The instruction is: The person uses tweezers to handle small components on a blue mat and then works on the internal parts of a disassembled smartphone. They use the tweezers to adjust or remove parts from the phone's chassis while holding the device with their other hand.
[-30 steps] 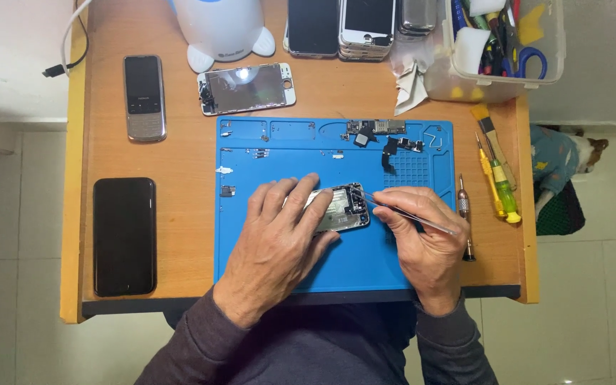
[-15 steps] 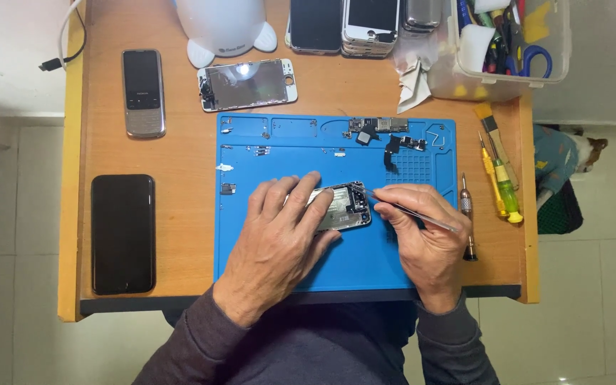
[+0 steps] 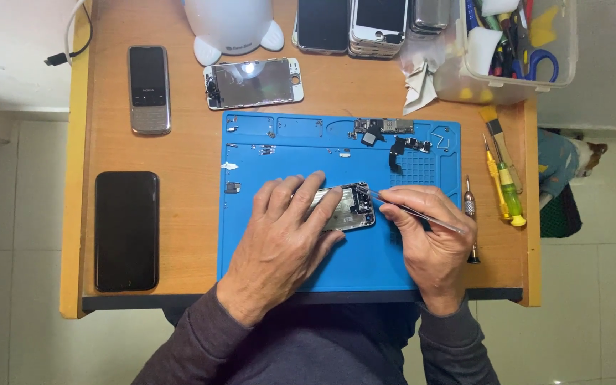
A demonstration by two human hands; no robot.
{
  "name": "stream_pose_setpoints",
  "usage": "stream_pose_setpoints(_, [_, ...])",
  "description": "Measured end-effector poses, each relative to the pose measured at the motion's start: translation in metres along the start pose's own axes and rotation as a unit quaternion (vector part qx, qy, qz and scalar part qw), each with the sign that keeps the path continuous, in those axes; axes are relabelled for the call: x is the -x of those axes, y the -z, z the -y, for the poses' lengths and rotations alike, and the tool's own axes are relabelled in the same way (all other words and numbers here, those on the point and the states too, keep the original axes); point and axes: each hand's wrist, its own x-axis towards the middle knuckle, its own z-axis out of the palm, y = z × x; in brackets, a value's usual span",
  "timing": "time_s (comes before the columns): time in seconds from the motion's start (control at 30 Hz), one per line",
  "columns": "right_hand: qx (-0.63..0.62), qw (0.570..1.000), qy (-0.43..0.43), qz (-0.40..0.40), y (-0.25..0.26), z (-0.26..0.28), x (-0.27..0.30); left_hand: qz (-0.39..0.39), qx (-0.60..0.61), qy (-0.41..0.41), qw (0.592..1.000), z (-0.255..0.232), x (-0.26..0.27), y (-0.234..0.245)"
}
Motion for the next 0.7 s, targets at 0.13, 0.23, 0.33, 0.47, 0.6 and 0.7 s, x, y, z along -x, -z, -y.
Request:
stream_pose_setpoints(0.13, [0.007, 1.000, 0.006, 0.005, -0.002, 0.002, -0.002, 0.001, -0.004, 0.001, 1.000, 0.000, 0.000, 0.000])
stream_pose_setpoints(0.23, [0.014, 1.000, 0.004, 0.012, 0.001, 0.005, -0.007, -0.003, -0.008, 0.001, 1.000, 0.000, -0.001, 0.000])
stream_pose_setpoints(0.33, [0.030, 0.999, 0.002, 0.023, 0.003, 0.004, -0.014, -0.003, -0.009, -0.003, 1.000, 0.000, -0.001, 0.001])
stream_pose_setpoints(0.47, [0.025, 0.999, 0.021, 0.042, 0.002, -0.001, -0.020, -0.007, -0.009, -0.001, 1.000, 0.000, 0.000, 0.000])
stream_pose_setpoints(0.6, [0.010, 0.999, 0.032, 0.037, 0.001, -0.005, -0.016, -0.006, -0.009, -0.001, 1.000, 0.000, 0.000, 0.000])
stream_pose_setpoints(0.7, [-0.003, 0.999, 0.035, 0.031, 0.001, -0.007, -0.014, -0.006, -0.008, -0.001, 1.000, 0.000, 0.000, 0.000])
